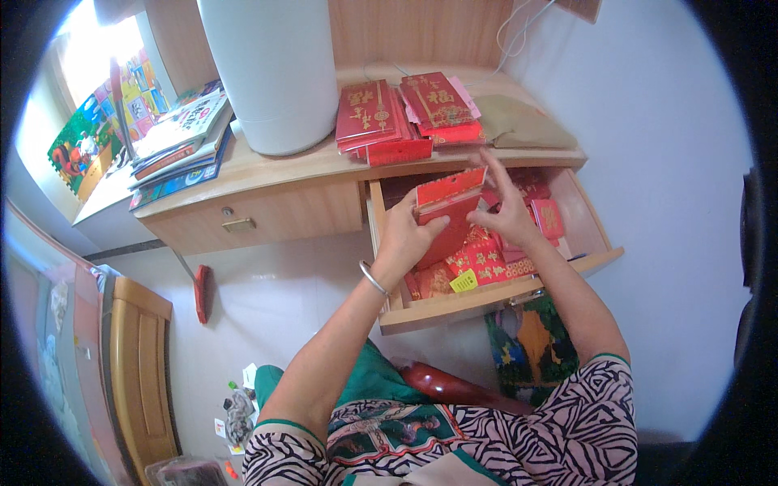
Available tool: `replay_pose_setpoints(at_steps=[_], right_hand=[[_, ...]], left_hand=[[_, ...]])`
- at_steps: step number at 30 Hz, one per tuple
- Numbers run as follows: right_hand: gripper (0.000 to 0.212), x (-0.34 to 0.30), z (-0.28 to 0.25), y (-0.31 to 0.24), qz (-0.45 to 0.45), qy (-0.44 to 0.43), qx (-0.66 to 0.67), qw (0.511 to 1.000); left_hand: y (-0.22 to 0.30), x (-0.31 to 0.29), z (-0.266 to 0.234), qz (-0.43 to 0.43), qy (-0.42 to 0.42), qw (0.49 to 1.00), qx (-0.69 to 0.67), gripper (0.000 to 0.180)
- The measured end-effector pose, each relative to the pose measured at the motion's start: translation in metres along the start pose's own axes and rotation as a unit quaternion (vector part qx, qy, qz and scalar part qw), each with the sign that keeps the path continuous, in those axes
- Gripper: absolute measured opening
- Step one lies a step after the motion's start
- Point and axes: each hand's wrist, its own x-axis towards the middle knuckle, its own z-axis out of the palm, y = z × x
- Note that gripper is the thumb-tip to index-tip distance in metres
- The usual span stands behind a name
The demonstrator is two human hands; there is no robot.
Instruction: The person sits on the floor and opens a drawer to retrieve red envelopes and other items. They handle a blue box, then repeatedly take stacks of red envelopes from the drawer, place them on the desk, and sort through them. They also handle a brown paper bag and a small coin, placing items back into the drawer or on the desk.
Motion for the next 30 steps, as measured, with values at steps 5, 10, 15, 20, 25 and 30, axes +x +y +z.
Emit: replay_pose_setpoints(at_steps=[5,10,15,20,25,30], right_hand=[[0.097,0.0,-0.001,-0.006,0.111,-0.136,0.003,0.984],[0.084,-0.001,0.005,-0.025,0.121,-0.133,0.005,0.984],[0.07,-0.004,0.018,-0.044,0.231,-0.087,0.233,0.941],[0.063,-0.006,0.015,-0.055,0.293,-0.038,0.286,0.911],[0.058,0.018,-0.018,-0.061,0.253,0.052,0.324,0.91],[0.05,0.11,-0.052,-0.042,0.19,0.069,0.291,0.935]], left_hand=[[0.02,-0.01,-0.007,0.015,0.067,0.986,-0.15,0.037],[0.041,-0.011,-0.014,0.008,0.11,0.954,-0.279,0.035],[0.047,0.005,-0.027,-0.082,0.107,0.922,-0.363,0.038],[0.045,0.006,-0.029,-0.102,0.082,0.906,-0.402,0.043],[0.031,-0.014,-0.023,-0.126,0.096,0.939,-0.306,0.045],[0.015,-0.027,-0.015,-0.005,-0.005,1.0,0.028,0.056]])
